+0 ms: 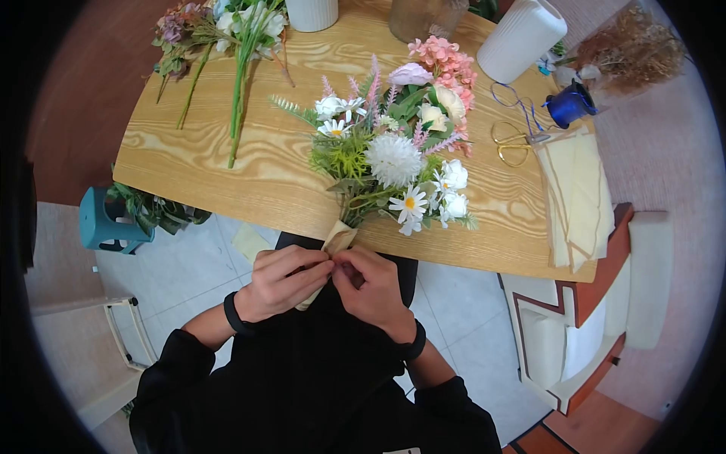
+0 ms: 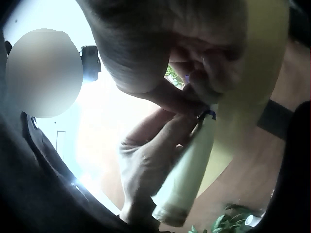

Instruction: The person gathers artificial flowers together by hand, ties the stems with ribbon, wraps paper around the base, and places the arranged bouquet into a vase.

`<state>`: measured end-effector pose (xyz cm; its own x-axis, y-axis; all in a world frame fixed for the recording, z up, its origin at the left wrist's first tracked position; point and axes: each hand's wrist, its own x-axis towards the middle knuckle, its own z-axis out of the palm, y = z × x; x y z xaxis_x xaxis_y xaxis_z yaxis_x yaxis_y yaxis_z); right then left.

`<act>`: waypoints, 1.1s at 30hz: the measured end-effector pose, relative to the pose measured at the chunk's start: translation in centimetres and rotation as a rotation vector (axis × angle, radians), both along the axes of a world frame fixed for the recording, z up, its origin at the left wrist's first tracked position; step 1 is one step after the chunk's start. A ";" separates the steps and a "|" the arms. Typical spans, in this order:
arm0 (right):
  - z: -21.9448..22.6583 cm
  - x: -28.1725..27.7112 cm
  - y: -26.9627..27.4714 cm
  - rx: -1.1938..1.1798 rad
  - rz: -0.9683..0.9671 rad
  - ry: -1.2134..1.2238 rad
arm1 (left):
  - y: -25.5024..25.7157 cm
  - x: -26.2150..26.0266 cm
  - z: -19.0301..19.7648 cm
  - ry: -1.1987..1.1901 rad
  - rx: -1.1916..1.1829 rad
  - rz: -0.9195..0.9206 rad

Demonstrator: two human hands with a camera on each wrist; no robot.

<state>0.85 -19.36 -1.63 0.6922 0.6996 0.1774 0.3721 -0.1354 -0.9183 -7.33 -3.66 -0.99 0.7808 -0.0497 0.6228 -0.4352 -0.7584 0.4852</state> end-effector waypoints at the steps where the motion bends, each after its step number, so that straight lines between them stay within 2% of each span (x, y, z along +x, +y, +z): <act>1: -0.1 0.1 0.0 -0.019 -0.007 0.091 | 0.1 0.0 -0.1 -0.027 0.014 -0.012; 3: -0.2 0.0 0.1 -0.036 -0.014 0.180 | 0.1 -0.1 -0.6 -0.062 0.002 -0.010; 5: -0.3 -0.4 0.3 0.018 -0.093 0.464 | 0.2 0.1 -0.6 -0.100 -0.011 -0.007; 6: -0.3 -0.4 0.4 0.018 -0.092 0.465 | 0.1 0.1 -0.3 -0.064 -0.016 0.020; 8: -0.4 -0.5 0.5 -0.009 -0.069 0.265 | -0.1 0.0 0.1 -0.023 -0.025 0.050; 9: -0.2 -0.5 0.6 -0.011 -0.068 0.266 | -0.2 0.0 0.2 0.004 -0.043 0.062; 11: 0.3 -0.4 0.7 -0.032 -0.055 0.031 | -0.3 0.1 0.2 0.028 -0.060 0.071; 14: -0.3 -0.8 0.9 0.018 -0.095 -0.104 | -1.0 -0.1 0.2 0.102 -0.150 0.124; 16: -0.6 -1.0 1.0 0.029 -0.111 -0.142 | -1.5 -0.3 0.6 0.291 -0.352 0.197; 22: -1.0 -1.7 1.5 0.081 -0.148 -0.224 | -0.9 -0.7 0.7 0.460 -0.452 0.176; 27: -1.6 -1.9 1.4 0.151 -0.200 -0.346 | -0.9 -0.6 1.2 0.491 -0.435 0.188; 29: -2.0 -1.9 1.3 0.144 -0.166 -0.474 | -1.0 -0.5 1.4 0.488 -0.424 0.202; 33: -2.6 -1.3 1.5 0.203 -0.189 -0.491 | -1.2 -0.6 1.5 0.506 -0.419 0.226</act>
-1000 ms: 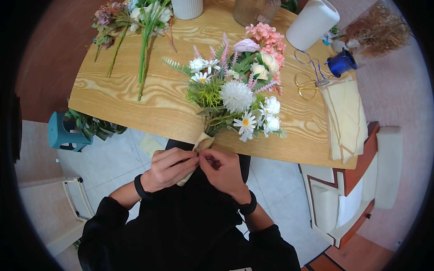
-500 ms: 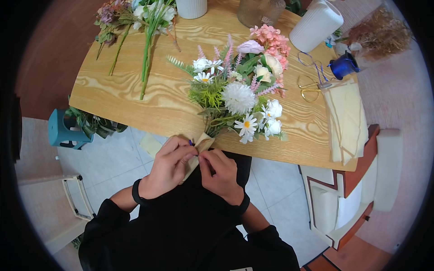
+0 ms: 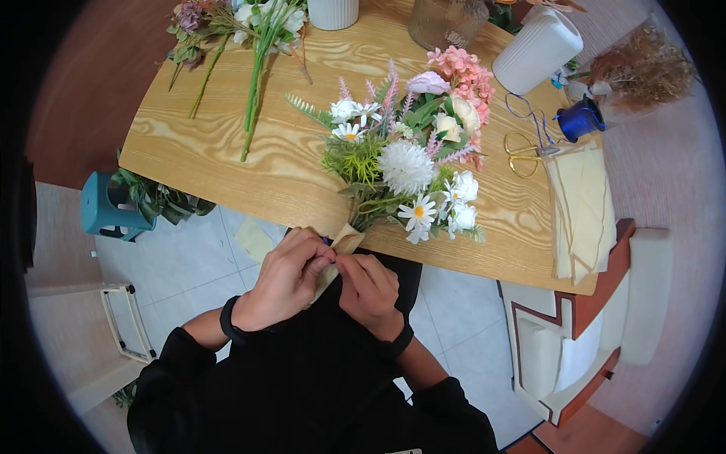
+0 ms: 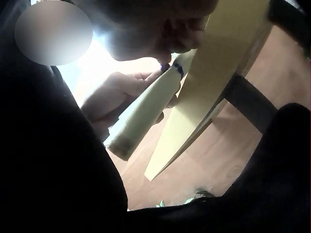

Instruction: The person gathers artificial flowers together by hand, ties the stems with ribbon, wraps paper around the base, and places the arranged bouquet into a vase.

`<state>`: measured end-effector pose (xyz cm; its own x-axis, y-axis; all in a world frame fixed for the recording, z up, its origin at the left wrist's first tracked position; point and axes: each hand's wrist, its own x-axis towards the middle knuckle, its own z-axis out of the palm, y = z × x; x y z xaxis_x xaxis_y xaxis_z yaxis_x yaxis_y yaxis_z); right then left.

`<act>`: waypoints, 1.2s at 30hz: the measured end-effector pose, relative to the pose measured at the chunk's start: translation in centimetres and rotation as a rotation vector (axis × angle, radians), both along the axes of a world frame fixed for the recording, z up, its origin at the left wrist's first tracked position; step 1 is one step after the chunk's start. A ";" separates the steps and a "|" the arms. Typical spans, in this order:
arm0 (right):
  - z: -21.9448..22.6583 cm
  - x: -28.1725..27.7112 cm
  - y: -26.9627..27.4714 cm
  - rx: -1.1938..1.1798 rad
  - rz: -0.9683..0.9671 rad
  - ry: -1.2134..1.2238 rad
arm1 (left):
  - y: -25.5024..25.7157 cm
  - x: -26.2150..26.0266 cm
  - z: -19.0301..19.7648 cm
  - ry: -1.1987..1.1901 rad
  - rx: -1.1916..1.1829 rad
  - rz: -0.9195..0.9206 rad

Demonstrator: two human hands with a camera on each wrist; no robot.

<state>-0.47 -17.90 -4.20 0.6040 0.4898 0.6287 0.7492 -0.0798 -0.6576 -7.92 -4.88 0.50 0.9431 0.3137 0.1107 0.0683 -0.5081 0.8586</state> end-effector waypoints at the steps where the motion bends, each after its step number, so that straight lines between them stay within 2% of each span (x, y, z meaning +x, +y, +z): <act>1: -0.1 0.0 0.0 -0.011 -0.008 0.004 | -0.1 0.0 -0.1 -0.013 -0.009 0.016; 6: 0.2 -0.1 -0.2 -0.063 -0.002 0.037 | -0.5 0.1 -0.9 -0.124 -0.018 0.067; 8: 0.5 -0.4 -0.2 -0.076 -0.003 0.185 | -0.5 0.1 -1.2 -0.143 -0.032 0.093; 13: 0.7 -0.4 -0.1 -0.047 -0.013 0.268 | -0.3 -0.1 -1.6 -0.323 0.141 0.040; 25: 1.0 -0.2 -0.2 -0.045 0.028 0.344 | 0.2 -0.5 -1.0 -0.335 0.239 -0.073; 36: 0.9 -0.7 -0.1 -0.041 -0.025 0.356 | 0.0 -0.3 -0.7 -0.273 0.230 -0.068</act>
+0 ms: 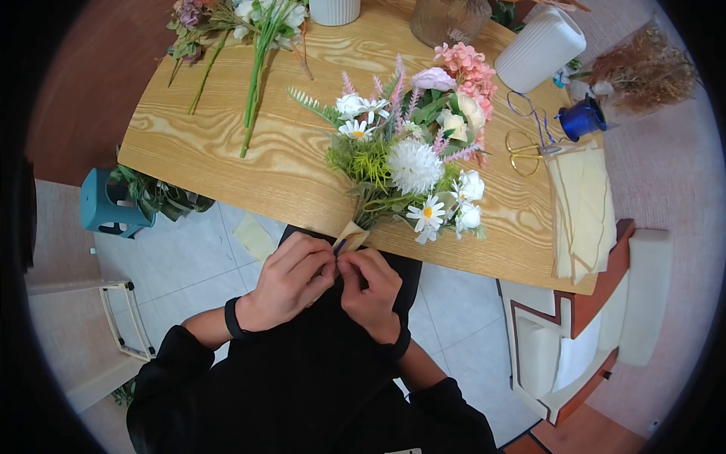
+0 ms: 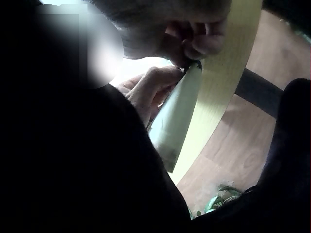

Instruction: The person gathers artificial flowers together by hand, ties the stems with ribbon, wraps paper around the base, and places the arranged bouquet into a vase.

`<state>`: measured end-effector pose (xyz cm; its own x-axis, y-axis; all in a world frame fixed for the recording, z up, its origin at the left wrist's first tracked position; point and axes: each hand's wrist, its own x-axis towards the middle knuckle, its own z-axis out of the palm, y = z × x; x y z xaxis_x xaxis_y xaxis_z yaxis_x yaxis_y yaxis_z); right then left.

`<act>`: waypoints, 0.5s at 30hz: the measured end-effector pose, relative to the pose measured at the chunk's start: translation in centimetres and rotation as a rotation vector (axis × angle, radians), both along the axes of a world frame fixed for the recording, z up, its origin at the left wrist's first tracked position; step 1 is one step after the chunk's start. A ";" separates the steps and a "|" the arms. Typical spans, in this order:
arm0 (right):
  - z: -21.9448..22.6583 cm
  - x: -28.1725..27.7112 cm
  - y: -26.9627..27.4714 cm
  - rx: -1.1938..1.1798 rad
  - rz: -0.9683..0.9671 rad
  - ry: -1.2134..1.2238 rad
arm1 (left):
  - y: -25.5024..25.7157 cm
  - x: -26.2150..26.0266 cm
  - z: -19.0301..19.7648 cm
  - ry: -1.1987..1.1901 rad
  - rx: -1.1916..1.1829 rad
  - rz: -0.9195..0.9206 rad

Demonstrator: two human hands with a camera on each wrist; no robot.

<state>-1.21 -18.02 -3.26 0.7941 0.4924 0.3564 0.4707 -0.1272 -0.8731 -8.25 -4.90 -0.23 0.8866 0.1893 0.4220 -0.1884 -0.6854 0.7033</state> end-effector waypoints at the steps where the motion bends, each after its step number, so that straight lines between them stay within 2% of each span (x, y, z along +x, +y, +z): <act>1: 0.0 0.1 0.0 0.005 0.000 0.013 | 0.0 0.1 -0.1 -0.030 -0.006 -0.008; 15: 0.3 0.2 -0.1 -0.014 0.018 0.161 | -0.4 -0.1 -0.3 -0.020 -0.114 0.088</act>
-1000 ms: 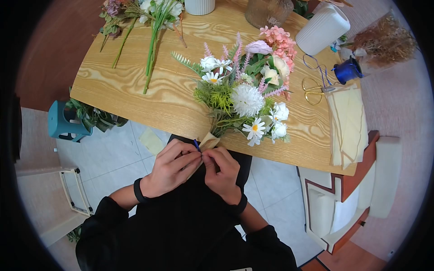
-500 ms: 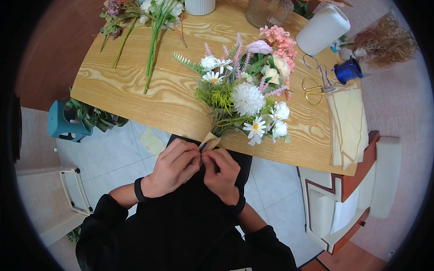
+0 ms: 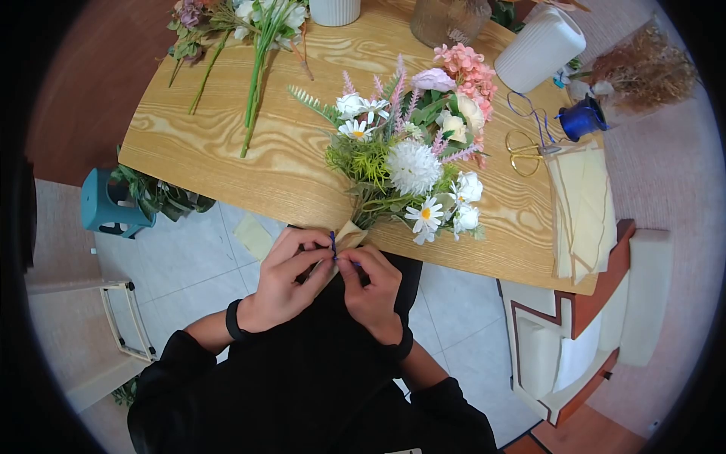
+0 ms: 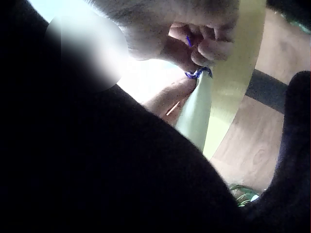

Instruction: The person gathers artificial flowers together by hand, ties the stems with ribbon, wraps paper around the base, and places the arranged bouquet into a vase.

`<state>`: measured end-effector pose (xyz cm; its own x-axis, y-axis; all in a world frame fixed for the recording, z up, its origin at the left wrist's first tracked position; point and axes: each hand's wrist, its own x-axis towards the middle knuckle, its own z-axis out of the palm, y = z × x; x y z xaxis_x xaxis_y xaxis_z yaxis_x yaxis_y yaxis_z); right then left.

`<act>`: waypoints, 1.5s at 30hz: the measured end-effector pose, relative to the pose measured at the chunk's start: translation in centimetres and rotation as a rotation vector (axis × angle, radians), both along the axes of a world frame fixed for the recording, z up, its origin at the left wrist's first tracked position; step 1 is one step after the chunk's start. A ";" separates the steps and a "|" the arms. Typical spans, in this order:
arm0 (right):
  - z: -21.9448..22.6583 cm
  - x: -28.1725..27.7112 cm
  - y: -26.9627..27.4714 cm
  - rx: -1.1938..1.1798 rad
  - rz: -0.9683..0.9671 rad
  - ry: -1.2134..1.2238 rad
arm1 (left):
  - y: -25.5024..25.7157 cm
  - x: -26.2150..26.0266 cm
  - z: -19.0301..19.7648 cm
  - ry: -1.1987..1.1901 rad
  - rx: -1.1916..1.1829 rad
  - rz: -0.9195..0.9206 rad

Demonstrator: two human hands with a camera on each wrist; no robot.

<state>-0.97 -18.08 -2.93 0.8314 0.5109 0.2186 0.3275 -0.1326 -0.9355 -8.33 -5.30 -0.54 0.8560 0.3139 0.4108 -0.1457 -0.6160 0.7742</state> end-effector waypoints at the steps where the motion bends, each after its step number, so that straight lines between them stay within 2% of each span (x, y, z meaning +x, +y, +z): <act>1: 0.0 0.0 0.0 -0.001 0.001 0.022 | 0.0 0.1 0.2 0.017 -0.023 0.012; 6: -0.1 -0.2 0.0 0.004 -0.005 0.072 | 0.0 0.0 0.2 0.134 -0.056 -0.014; 11: -0.2 -0.3 0.3 0.024 -0.027 -0.065 | 0.2 0.3 0.1 0.202 -0.090 -0.027; 19: -0.4 -0.6 0.3 0.014 -0.038 -0.033 | -0.4 -0.1 -1.1 0.052 -0.179 0.082; 25: -0.7 -0.7 0.4 0.048 -0.048 0.005 | -0.3 0.0 -0.8 -0.040 -0.093 -0.019; 38: -0.5 -0.2 0.1 0.037 -0.002 0.002 | 0.2 0.0 -0.7 -0.035 0.019 -0.049; 43: -0.4 -0.4 0.0 0.019 -0.022 0.081 | 0.0 -0.2 -1.7 -0.034 -0.149 -0.007; 45: -0.4 -0.5 0.1 0.023 -0.023 0.097 | 0.1 -0.1 -1.3 -0.052 -0.107 -0.009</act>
